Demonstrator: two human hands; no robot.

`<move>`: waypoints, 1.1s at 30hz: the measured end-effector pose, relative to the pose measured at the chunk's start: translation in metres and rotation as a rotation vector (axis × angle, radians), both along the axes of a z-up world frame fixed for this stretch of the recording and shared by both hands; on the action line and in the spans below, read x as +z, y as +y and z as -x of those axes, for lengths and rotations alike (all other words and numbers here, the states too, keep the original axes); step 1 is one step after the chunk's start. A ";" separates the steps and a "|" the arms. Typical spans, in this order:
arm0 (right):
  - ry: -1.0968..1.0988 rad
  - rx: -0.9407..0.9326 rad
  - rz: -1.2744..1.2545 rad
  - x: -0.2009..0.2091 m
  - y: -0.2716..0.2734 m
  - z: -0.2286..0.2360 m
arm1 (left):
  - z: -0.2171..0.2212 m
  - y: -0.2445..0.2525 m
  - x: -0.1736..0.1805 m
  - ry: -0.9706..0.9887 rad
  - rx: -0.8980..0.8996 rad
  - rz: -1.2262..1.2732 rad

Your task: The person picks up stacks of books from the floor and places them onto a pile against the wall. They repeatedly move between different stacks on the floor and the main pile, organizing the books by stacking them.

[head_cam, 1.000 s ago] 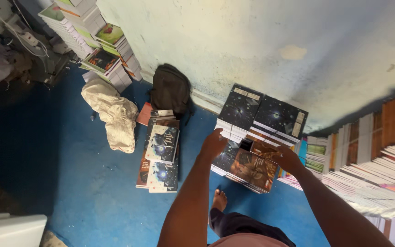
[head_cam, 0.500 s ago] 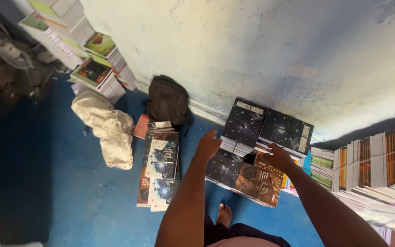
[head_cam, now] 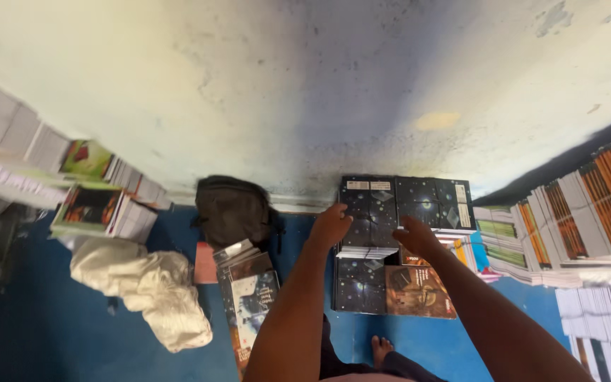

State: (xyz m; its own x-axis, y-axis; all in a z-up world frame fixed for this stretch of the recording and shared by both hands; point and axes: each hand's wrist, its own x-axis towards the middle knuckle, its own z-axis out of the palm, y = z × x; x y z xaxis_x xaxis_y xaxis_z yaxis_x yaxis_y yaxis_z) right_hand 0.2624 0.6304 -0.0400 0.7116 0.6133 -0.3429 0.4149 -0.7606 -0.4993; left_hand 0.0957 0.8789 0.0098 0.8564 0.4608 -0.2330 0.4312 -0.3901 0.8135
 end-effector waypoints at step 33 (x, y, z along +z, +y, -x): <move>0.407 -0.698 -0.109 -0.219 0.118 -0.058 | -0.105 0.059 -0.274 -0.030 0.077 0.459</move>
State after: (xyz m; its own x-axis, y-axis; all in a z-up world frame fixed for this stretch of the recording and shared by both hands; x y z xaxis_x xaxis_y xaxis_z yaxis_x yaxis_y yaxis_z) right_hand 0.3208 0.7484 -0.2589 0.7746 0.1190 -0.6211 -0.3670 -0.7152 -0.5948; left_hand 0.2005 0.9381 -0.2643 0.8332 0.3783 -0.4033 0.4184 0.0456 0.9071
